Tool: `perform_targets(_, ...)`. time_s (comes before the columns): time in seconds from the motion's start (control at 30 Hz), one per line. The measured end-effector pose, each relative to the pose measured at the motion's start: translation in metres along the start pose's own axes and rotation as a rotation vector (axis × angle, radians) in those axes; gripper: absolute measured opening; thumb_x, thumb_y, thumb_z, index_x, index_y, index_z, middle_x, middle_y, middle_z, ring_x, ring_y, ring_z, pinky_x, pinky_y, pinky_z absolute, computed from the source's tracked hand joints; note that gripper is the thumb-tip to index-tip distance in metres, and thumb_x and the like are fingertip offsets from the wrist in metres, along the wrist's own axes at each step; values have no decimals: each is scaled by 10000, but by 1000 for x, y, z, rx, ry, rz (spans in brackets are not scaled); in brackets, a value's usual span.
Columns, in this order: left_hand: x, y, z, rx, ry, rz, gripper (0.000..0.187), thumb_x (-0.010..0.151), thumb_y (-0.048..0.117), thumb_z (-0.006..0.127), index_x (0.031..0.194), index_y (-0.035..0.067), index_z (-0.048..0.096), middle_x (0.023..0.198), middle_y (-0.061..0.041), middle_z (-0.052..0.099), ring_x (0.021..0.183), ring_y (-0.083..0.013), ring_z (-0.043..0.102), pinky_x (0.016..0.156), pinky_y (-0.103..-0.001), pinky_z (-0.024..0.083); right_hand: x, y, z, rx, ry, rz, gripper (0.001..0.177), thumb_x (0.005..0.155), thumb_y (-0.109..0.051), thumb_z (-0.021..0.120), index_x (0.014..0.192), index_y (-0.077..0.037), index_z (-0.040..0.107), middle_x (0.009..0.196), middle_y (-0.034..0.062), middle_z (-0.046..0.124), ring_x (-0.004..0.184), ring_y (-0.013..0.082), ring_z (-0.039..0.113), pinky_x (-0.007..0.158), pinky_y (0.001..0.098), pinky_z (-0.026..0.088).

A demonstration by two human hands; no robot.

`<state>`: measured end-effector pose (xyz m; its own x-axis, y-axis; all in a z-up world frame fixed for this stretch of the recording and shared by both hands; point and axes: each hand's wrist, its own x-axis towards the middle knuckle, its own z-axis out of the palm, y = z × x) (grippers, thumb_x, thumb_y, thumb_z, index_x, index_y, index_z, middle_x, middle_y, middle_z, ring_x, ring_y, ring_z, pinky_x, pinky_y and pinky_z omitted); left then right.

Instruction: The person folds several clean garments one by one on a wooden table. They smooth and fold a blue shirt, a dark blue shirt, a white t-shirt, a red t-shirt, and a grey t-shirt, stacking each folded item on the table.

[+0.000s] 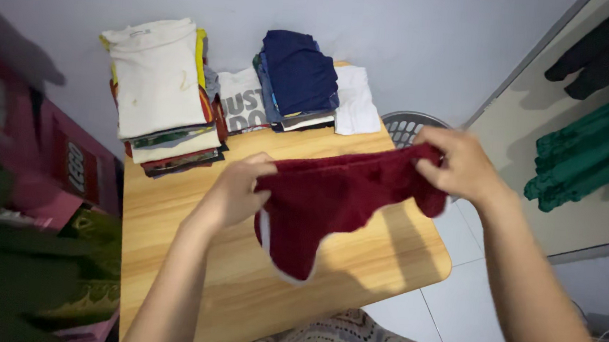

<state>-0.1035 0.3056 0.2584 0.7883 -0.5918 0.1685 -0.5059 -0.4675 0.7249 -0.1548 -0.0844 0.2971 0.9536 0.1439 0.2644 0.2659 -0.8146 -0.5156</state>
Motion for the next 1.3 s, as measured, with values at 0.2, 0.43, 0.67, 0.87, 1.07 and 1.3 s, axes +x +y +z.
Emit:
perform_targets(0.2, 7, 7, 8, -155, 20, -11, 407, 647, -190, 478, 969, -2, 640, 895, -119, 652, 882, -244, 635, 822, -298, 509, -1, 22, 13, 117, -196, 48, 251, 719, 27, 569, 944, -34, 663, 798, 126, 687, 712, 269, 691, 687, 372, 545)
perform_targets(0.43, 17, -15, 2, -193, -120, 38, 356, 629, -176, 523, 895, 6, 673, 1077, -77, 701, 1006, -239, 668, 873, -311, 510, -22, 55, 36, 28, -279, -70, 222, 685, -29, 717, 906, -39, 694, 871, 122, 694, 797, 300, 678, 709, 385, 540)
perform_targets(0.67, 55, -28, 60, 792, -198, -370, 517, 855, 78, 653, 1322, 300, 651, 1186, -67, 677, 1124, -298, 646, 974, -572, 430, -28, 96, 73, 225, -86, 350, 305, 790, -75, 773, 1068, -72, 649, 818, 98, 663, 742, 193, 642, 677, 320, 524)
perform_targets(0.87, 121, -45, 98, -178, 34, -299, 975, 798, 357, 832, 1552, 173, 241, 1311, -94, 633, 1183, -318, 642, 991, -494, 497, -28, 95, 47, 178, 396, 119, 179, 880, 28, 733, 1051, -21, 713, 899, 79, 628, 789, 166, 600, 709, 315, 488)
perform_targets(1.07, 120, -78, 118, -1078, 345, -470, 662, 932, 269, 739, 1499, 127, 428, 1324, -27, 620, 1189, -162, 624, 979, -373, 500, -55, 45, 78, 189, 216, -45, 314, 688, 93, 699, 986, -6, 721, 802, 96, 617, 756, 219, 617, 657, 326, 472)
perform_targets(1.3, 51, -198, 141, -1016, 703, -540, 450, 838, 90, 738, 1267, 69, 607, 1212, -80, 711, 1079, -233, 695, 910, -375, 566, -71, -14, 223, 303, -258, -175, 422, 795, -100, 749, 1213, -72, 694, 1099, 125, 643, 1012, 334, 654, 833, 414, 542)
